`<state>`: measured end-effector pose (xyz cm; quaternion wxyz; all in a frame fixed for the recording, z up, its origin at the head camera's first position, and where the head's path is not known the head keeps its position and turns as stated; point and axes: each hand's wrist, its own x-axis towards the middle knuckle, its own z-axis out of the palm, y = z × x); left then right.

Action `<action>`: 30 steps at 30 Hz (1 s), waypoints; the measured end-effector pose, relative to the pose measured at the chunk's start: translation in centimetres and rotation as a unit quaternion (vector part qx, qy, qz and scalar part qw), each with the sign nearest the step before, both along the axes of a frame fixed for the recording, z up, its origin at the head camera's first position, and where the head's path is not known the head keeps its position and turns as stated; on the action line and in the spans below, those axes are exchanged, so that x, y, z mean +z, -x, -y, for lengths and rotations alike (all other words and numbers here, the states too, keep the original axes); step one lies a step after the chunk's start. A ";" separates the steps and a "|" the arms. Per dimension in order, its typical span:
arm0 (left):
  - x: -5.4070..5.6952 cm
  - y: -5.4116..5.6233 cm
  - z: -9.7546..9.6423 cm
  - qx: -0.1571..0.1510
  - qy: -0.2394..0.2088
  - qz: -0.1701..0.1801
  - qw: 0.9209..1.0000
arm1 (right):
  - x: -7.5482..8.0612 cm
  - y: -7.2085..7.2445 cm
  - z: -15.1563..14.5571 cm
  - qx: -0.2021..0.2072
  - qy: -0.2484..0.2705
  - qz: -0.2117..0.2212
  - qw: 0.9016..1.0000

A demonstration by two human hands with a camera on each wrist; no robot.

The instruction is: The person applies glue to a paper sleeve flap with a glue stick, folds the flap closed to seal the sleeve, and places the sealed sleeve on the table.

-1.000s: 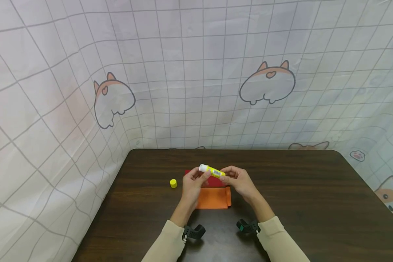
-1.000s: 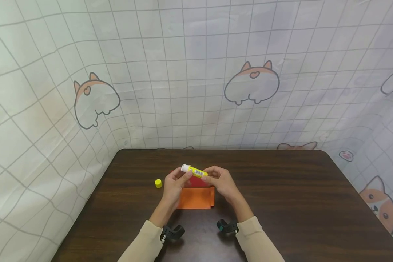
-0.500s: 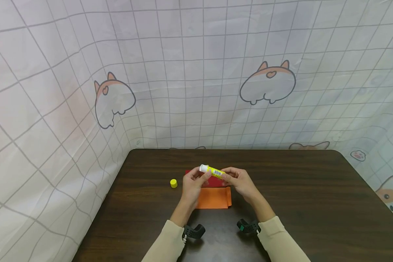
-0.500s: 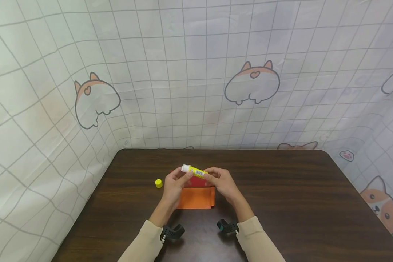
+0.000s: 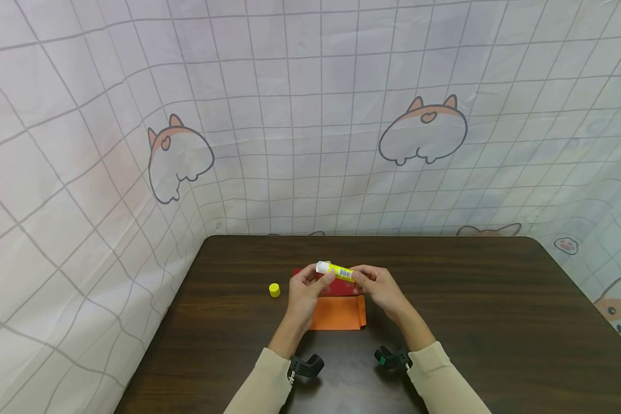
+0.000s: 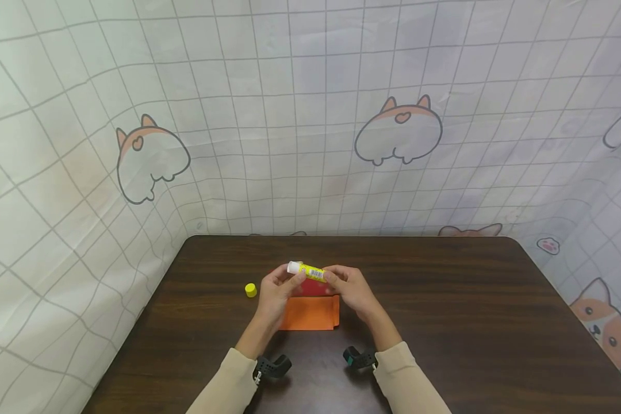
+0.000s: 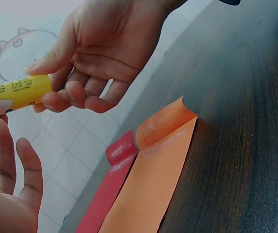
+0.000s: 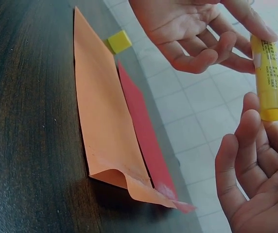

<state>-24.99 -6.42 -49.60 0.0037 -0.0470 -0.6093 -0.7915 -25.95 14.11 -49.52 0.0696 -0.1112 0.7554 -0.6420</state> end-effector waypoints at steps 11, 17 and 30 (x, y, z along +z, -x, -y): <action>0.0 0.0 0.1 -0.007 -0.003 -0.004 1.000 | 0.2 -0.2 0.1 0.022 0.009 0.006 1.000; 0.0 0.1 0.2 -0.015 -0.006 -0.011 1.000 | 0.1 -0.1 0.1 0.021 0.003 0.006 1.000; 0.1 0.0 0.4 -0.029 -0.007 -0.014 0.999 | 0.0 0.0 0.0 0.032 -0.002 -0.006 0.999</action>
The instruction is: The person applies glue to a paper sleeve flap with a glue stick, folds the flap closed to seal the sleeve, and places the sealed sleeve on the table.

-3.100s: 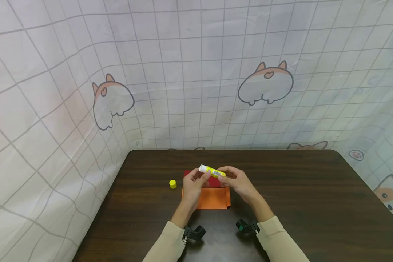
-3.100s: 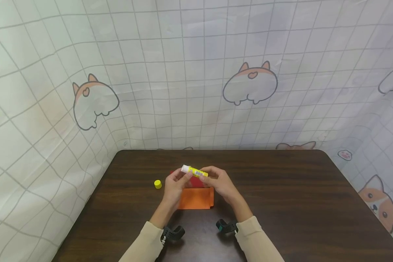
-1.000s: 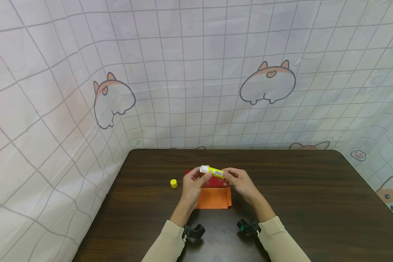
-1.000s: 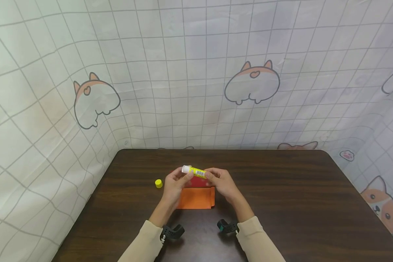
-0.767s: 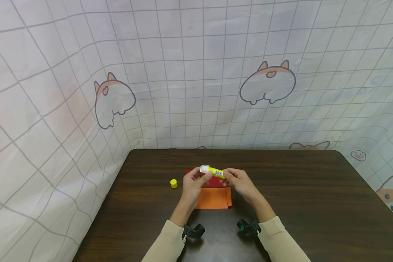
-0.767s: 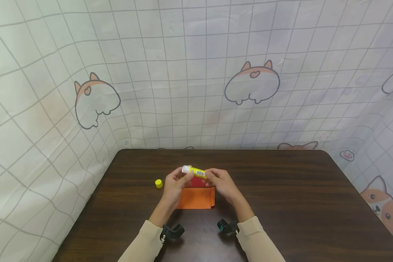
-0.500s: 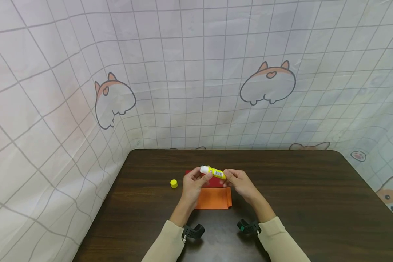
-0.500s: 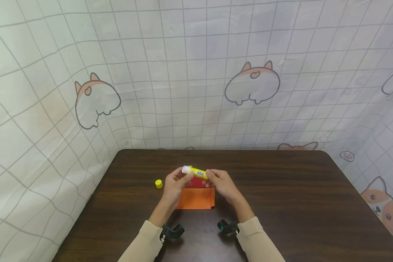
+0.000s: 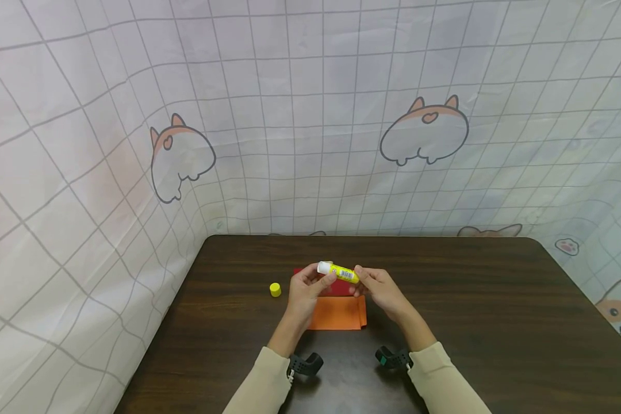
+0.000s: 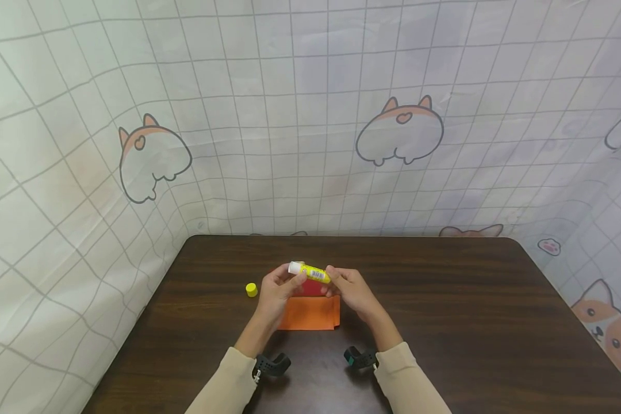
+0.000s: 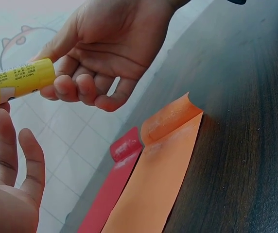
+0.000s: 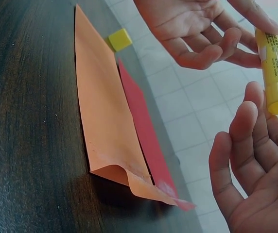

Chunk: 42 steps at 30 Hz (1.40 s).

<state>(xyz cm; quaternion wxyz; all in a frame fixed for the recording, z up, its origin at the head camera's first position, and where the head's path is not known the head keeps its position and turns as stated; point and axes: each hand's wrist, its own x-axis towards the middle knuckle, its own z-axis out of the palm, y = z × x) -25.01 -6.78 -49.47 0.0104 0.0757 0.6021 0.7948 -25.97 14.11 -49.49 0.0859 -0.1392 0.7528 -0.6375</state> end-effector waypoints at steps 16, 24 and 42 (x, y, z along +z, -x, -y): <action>-0.1 0.1 0.0 0.005 0.010 0.000 1.000 | 0.2 -0.2 0.2 -0.019 0.027 0.015 0.999; -0.1 0.1 0.0 0.039 0.001 0.011 0.999 | 0.3 -0.4 0.2 -0.006 0.052 0.004 0.999; -0.1 0.2 0.1 0.042 0.014 0.019 0.999 | 0.1 -0.2 0.1 -0.008 0.027 -0.006 1.000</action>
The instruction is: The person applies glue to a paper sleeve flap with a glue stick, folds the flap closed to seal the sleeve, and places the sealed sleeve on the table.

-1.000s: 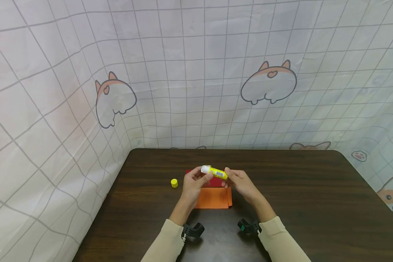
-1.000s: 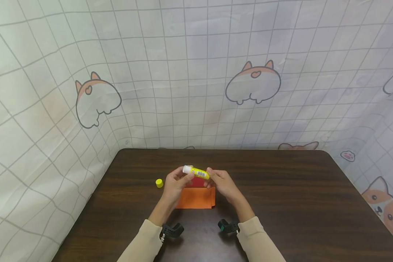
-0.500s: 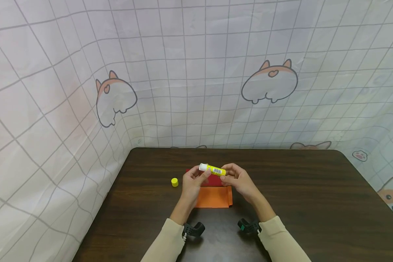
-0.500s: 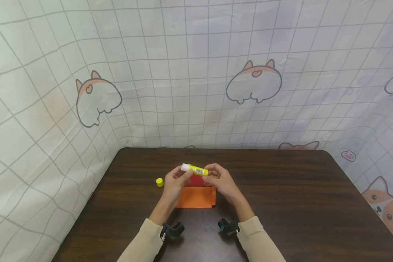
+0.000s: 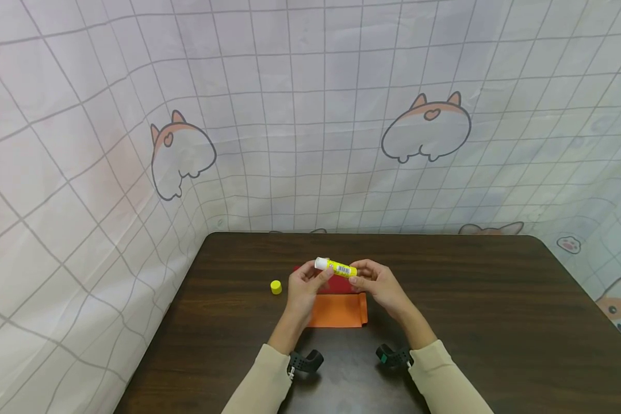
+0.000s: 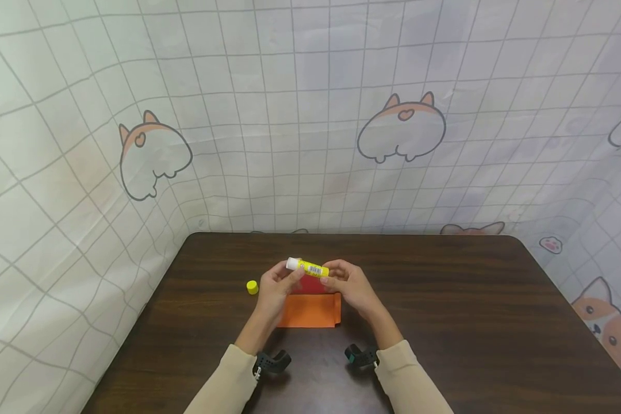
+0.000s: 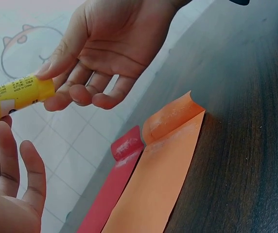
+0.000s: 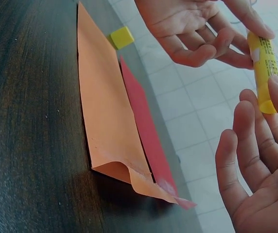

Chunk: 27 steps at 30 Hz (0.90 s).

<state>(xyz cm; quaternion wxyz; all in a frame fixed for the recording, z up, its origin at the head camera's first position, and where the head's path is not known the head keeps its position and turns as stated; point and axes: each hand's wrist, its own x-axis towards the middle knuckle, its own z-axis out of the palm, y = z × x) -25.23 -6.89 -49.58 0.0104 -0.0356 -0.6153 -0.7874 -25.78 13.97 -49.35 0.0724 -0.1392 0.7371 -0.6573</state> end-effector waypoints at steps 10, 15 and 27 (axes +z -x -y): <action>0.2 0.0 0.0 -0.004 -0.008 0.008 1.000 | -0.1 0.2 -0.2 0.012 -0.005 -0.006 1.000; 0.1 0.0 0.0 -0.005 -0.007 0.010 1.000 | -0.2 0.3 -0.3 0.015 -0.013 -0.010 1.000; 0.1 -0.1 0.1 -0.017 -0.008 -0.003 1.000 | -0.3 0.3 -0.3 0.037 -0.015 -0.007 0.999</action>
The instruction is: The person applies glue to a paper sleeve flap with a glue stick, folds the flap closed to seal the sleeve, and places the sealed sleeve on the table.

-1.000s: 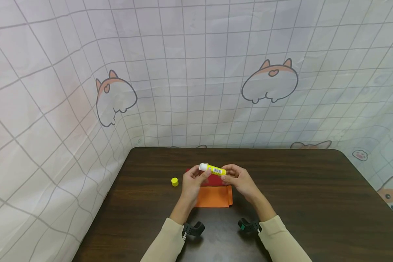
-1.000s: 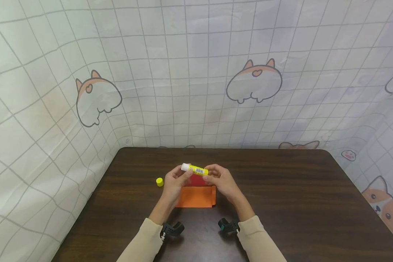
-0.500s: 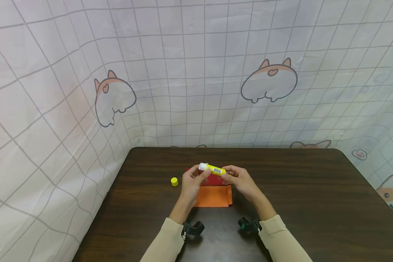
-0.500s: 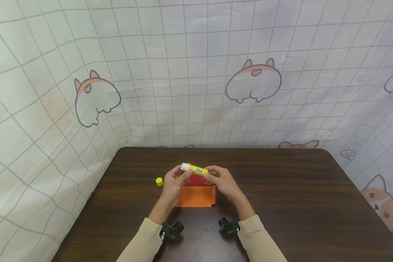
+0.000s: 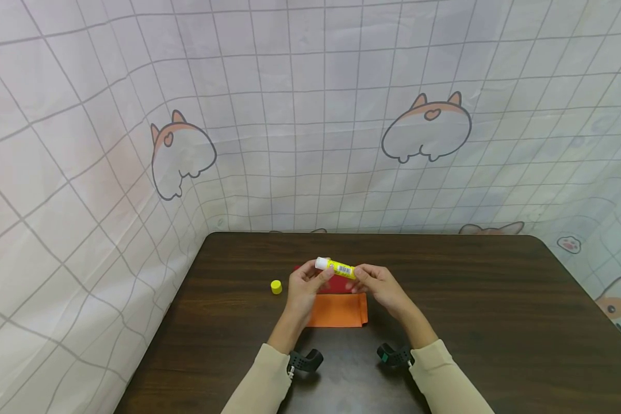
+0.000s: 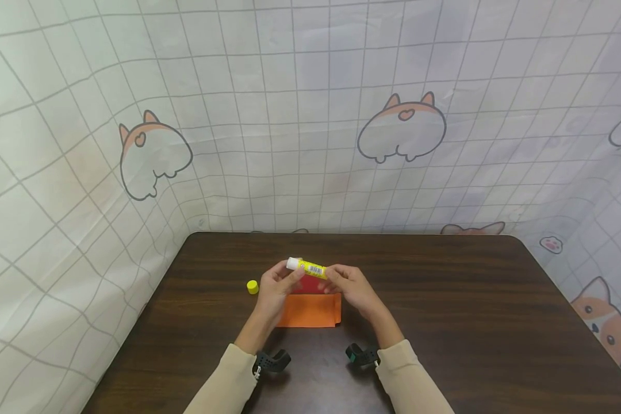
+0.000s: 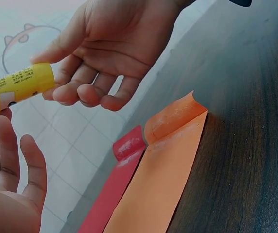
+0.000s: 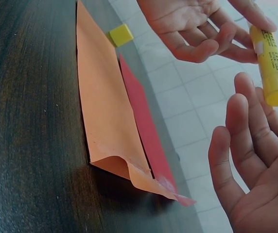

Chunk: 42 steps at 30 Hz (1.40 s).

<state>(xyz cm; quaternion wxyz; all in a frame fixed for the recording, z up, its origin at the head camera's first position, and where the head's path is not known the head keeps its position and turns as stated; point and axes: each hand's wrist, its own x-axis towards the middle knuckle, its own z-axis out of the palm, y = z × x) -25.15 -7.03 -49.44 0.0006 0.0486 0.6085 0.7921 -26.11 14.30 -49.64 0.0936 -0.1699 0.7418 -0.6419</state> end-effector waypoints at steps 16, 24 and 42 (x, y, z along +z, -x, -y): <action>0.0 0.0 0.1 -0.025 -0.011 -0.006 1.000 | 0.1 -0.3 0.1 0.008 0.000 0.004 1.000; 0.1 -0.1 0.2 -0.025 -0.010 -0.015 1.000 | 0.2 -0.3 0.2 -0.019 0.015 0.020 1.000; -0.1 0.1 0.2 -0.004 0.000 0.008 1.000 | 0.3 -0.7 0.2 -0.019 0.052 -0.025 0.998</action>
